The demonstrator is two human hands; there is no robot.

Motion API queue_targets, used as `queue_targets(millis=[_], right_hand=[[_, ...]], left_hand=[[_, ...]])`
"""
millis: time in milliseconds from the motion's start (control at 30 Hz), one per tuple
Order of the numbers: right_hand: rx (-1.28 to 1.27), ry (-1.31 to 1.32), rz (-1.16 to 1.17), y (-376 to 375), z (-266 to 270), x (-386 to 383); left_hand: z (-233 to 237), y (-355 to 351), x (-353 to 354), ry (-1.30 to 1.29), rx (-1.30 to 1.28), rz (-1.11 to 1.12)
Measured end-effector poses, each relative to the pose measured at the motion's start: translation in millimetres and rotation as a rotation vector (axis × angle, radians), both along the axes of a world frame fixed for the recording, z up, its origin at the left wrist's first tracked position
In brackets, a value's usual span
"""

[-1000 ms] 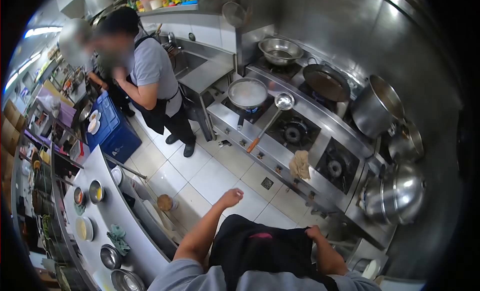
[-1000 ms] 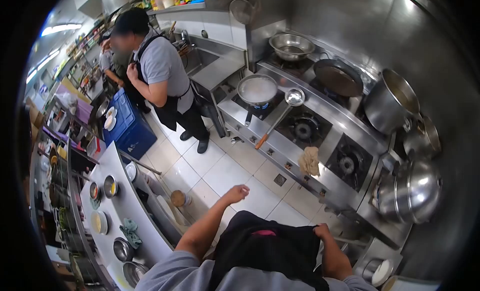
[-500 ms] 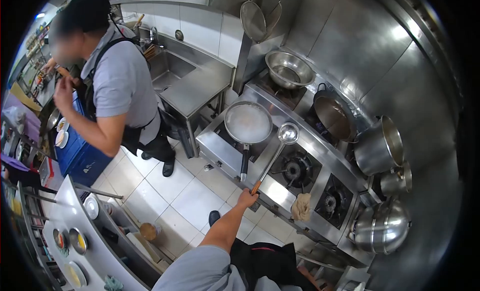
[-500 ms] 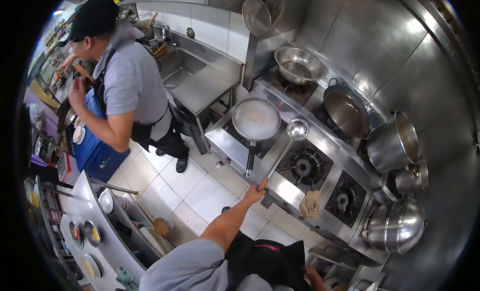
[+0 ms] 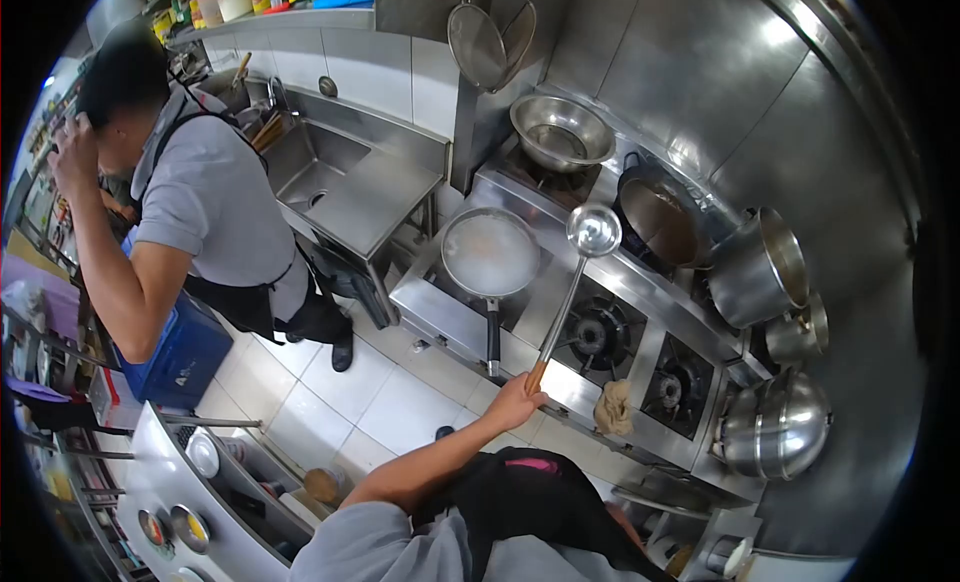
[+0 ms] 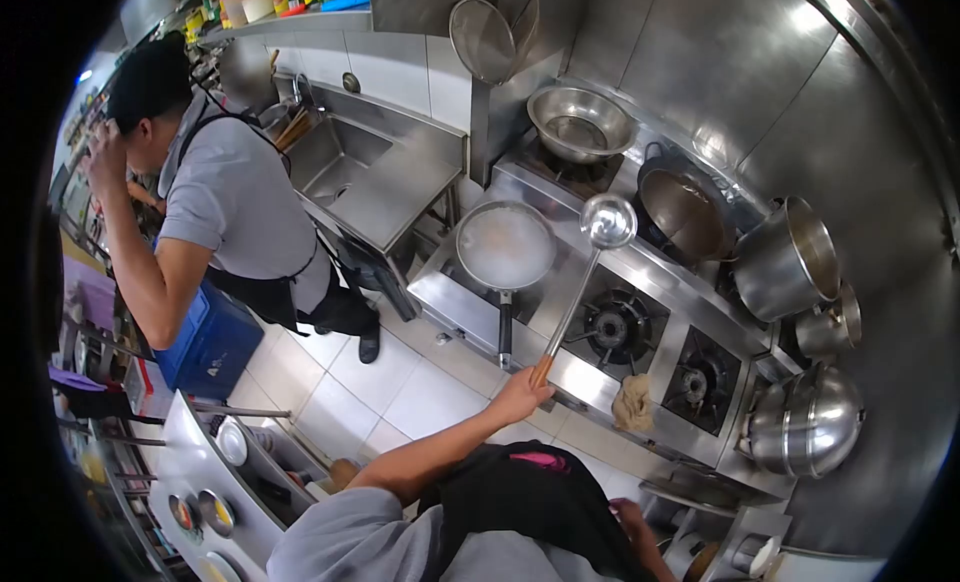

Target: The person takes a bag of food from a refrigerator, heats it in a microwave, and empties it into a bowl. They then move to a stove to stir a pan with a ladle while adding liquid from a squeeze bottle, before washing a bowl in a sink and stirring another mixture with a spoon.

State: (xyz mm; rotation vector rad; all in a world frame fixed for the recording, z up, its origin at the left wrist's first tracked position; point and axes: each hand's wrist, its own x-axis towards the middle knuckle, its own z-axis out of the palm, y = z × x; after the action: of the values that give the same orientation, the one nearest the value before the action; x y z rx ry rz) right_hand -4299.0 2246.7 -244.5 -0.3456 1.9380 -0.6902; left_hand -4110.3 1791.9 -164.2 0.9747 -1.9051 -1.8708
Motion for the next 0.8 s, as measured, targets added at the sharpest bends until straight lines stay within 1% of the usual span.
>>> queue_targets(millis=[33, 67, 100, 167, 233, 267, 333, 400, 433, 500, 533, 567, 600, 633, 667, 733, 800], right_hand=[[-0.019, -0.028, -0.051, -7, -12, -6], [0.016, -0.078, -0.149, -16, -25, -14], [0.055, -0.127, -0.248, -19, -44, -28], [0.037, -0.213, -0.348, -33, -52, -35], [0.084, -0.154, -0.272, -58, -35, -28], [0.068, -0.145, -0.244, -69, -23, -20], [0.063, -0.174, -0.239, -79, -32, -16], [0.085, -0.187, -0.226, -86, -33, -14], [0.083, -0.192, -0.229, -87, -32, -15], [0.062, -0.209, -0.253, -88, -31, -9], [0.067, -0.2, -0.255, -86, -35, -8], [0.073, -0.193, -0.257, -86, -33, -4], [0.104, -0.176, -0.251, -84, -28, -2], [0.086, -0.203, -0.316, -80, -29, 1], [0.091, -0.184, -0.292, -74, -28, 2], [0.095, -0.171, -0.269, -65, -28, 4], [0.109, -0.21, -0.387, -47, -39, 7]], left_hand=[[13, 2, 19, 0.072, -0.07, 0.028], [26, 3, 36, 0.147, -0.137, 0.052], [42, -1, 48, 0.137, -0.142, 0.044], [73, -22, 64, 0.118, 0.315, 0.057], [84, -48, 66, 0.112, 0.287, 0.054], [87, -62, 66, 0.09, 0.256, 0.072], [88, -83, 68, 0.06, 0.219, 0.082], [87, -100, 72, 0.125, 0.514, 0.167], [91, -105, 76, 0.12, 0.511, 0.164], [98, -115, 86, 0.157, 0.681, 0.204], [109, -119, 90, 0.133, 0.741, 0.216], [112, -125, 94, 0.118, 0.741, 0.213], [113, -132, 99, 0.136, 0.825, 0.21], [117, -137, 103, 0.154, 0.909, 0.208], [121, -142, 107, 0.175, 0.945, 0.174], [135, -147, 111, 0.152, 0.955, 0.181], [147, -152, 115, 0.126, 0.969, 0.185]])
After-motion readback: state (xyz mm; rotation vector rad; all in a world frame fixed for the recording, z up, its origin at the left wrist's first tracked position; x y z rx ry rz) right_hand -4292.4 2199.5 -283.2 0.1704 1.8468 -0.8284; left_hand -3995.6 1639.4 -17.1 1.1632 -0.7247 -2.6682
